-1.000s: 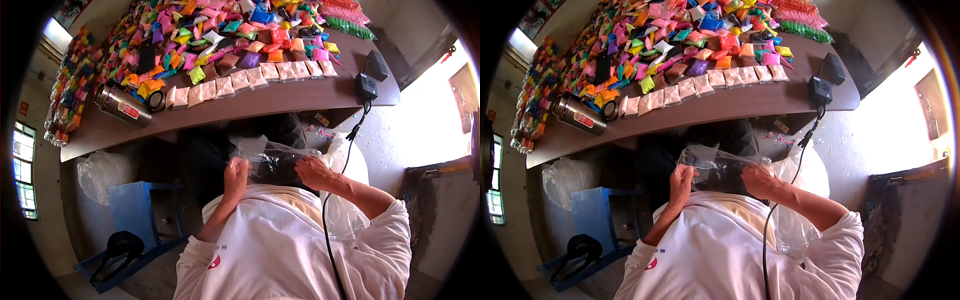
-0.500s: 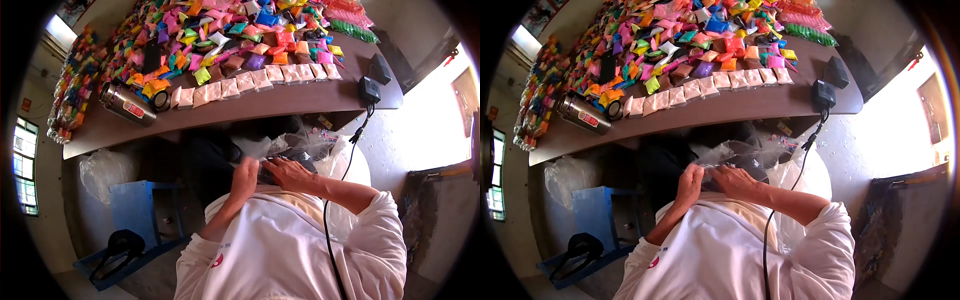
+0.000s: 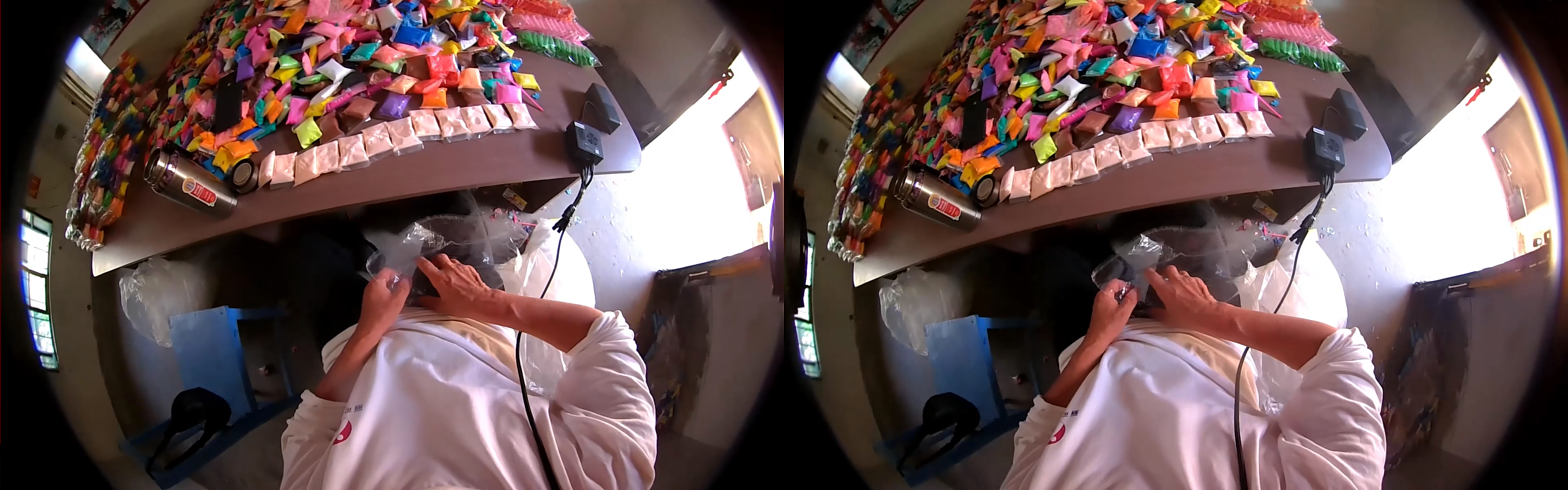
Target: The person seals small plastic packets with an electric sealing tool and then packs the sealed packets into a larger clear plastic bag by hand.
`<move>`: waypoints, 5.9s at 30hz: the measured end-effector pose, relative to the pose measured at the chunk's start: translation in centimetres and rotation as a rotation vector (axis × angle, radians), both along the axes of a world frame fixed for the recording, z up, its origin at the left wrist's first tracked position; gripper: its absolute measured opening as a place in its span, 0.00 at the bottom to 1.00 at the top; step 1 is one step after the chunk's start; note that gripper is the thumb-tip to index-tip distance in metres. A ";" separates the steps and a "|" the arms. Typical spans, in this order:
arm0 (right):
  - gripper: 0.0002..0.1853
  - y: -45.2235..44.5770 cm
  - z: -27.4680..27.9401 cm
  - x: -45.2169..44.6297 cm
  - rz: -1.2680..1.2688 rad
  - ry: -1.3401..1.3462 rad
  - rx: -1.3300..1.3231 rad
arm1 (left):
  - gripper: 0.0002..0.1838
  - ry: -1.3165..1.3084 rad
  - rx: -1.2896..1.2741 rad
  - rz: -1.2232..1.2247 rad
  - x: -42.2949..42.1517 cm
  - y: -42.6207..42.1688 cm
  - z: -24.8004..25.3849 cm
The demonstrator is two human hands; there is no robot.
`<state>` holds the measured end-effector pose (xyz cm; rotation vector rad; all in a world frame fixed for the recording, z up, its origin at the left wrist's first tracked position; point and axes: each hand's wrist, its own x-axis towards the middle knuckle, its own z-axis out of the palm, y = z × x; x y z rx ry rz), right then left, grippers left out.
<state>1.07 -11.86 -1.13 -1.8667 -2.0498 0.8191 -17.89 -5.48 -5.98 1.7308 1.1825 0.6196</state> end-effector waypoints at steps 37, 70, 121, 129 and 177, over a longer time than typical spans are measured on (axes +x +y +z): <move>0.27 13.5 5.3 3.6 -0.098 -0.258 0.480 | 0.12 -0.264 0.354 0.081 2.0 17.0 5.6; 0.34 12.2 6.9 25.0 -0.513 -0.015 0.414 | 0.20 -0.273 0.337 0.081 2.4 15.1 5.9; 0.07 10.5 13.2 7.6 -0.163 0.181 0.662 | 0.24 -0.071 0.497 0.246 3.7 14.1 4.4; 0.12 15.3 6.4 1.5 -0.080 0.016 0.677 | 0.19 -0.173 0.462 0.246 3.9 13.9 4.6; 0.21 15.7 5.6 1.0 0.168 0.023 0.464 | 0.24 -0.153 0.342 0.237 4.2 15.1 4.8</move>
